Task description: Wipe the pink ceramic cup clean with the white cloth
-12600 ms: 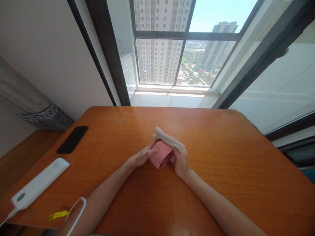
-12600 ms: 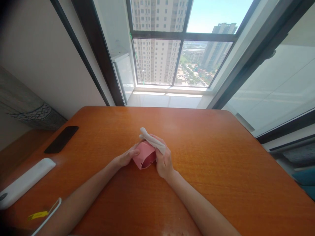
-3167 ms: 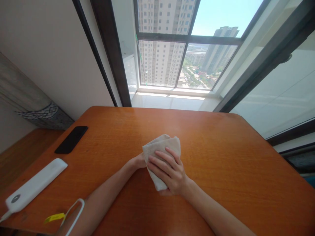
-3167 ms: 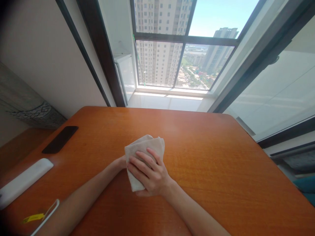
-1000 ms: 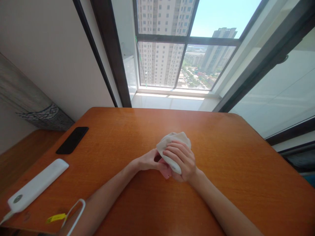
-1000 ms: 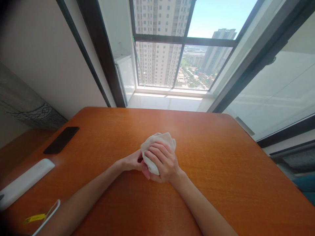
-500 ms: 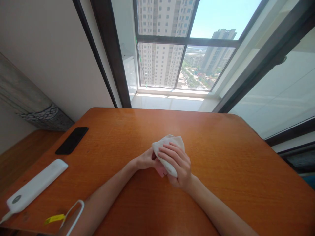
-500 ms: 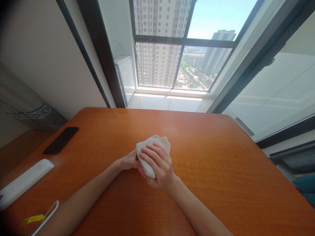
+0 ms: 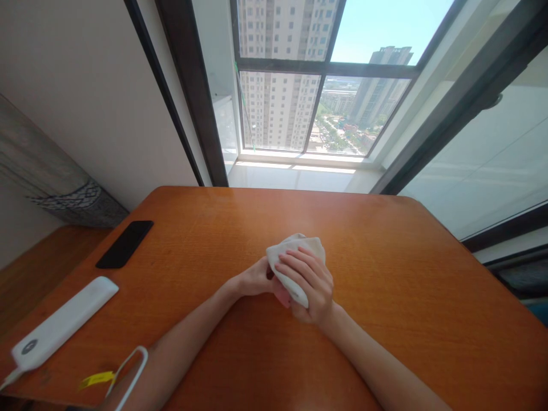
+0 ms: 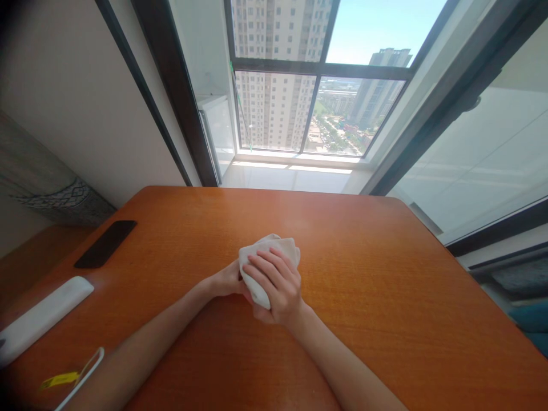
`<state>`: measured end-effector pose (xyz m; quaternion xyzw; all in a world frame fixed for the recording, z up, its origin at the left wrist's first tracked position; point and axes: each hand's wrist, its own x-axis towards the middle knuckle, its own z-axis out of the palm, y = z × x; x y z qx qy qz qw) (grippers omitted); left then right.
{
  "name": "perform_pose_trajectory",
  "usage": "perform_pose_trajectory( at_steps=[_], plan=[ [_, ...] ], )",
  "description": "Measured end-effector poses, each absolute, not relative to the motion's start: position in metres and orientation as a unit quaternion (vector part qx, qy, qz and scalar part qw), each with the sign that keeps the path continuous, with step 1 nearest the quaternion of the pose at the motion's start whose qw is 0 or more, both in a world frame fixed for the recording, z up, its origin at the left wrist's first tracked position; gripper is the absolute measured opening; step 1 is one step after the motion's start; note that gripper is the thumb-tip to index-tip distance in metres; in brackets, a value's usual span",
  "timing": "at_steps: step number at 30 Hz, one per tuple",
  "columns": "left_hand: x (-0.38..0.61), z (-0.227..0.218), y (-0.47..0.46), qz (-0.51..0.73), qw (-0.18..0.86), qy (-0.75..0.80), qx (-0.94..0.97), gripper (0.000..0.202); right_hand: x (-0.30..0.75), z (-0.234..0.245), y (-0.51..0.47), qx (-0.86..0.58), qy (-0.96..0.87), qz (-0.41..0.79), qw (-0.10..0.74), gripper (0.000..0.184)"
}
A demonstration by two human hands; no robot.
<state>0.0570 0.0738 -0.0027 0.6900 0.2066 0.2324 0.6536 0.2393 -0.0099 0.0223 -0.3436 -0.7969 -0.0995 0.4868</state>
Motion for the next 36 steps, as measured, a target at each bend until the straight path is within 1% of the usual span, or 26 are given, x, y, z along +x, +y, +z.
perform_pose_trajectory(
  at_steps=[4, 6, 8, 11, 13, 19, 21, 24, 27, 31, 34, 36],
  plan=[
    [0.06, -0.011, 0.076, 0.266, 0.705, 0.134, 0.643, 0.1, 0.24, 0.018, -0.006, -0.396, -0.711, 0.054, 0.579, 0.044],
    [0.058, -0.014, 0.077, 0.253, 0.724, 0.127, 0.629, 0.11, 0.239, 0.014, -0.005, -0.423, -0.657, 0.141, 0.608, 0.042],
    [0.057, -0.014, 0.078, 0.238, 0.728, 0.134, 0.628, 0.11, 0.238, 0.009, -0.004, -0.456, -0.594, 0.227, 0.623, 0.043],
    [0.055, -0.011, 0.079, 0.242, 0.717, 0.133, 0.641, 0.104, 0.239, 0.001, 0.0, -0.51, -0.477, 0.345, 0.627, 0.051],
    [0.056, -0.008, 0.079, 0.248, 0.707, 0.132, 0.649, 0.102, 0.239, -0.004, 0.004, -0.52, -0.41, 0.406, 0.629, 0.053],
    [0.057, 0.002, 0.077, 0.255, 0.696, 0.134, 0.658, 0.103, 0.239, -0.004, 0.015, -0.488, -0.284, 0.518, 0.643, 0.051],
    [0.058, 0.004, 0.077, 0.256, 0.695, 0.129, 0.66, 0.103, 0.238, -0.003, 0.015, -0.483, -0.264, 0.535, 0.641, 0.052],
    [0.058, 0.003, 0.077, 0.256, 0.701, 0.127, 0.654, 0.104, 0.237, -0.002, 0.011, -0.501, -0.305, 0.487, 0.647, 0.052],
    [0.058, -0.002, 0.078, 0.249, 0.718, 0.119, 0.639, 0.104, 0.238, -0.003, 0.005, -0.518, -0.436, 0.37, 0.636, 0.049],
    [0.059, -0.006, 0.077, 0.247, 0.727, 0.088, 0.634, 0.107, 0.242, 0.004, -0.003, -0.442, -0.629, 0.176, 0.615, 0.04],
    [0.059, -0.002, 0.074, 0.265, 0.719, 0.084, 0.637, 0.109, 0.243, 0.013, -0.007, -0.398, -0.704, 0.06, 0.585, 0.044],
    [0.058, 0.004, 0.071, 0.264, 0.7, 0.113, 0.654, 0.103, 0.242, 0.019, -0.011, -0.377, -0.749, -0.003, 0.544, 0.048]
  ],
)
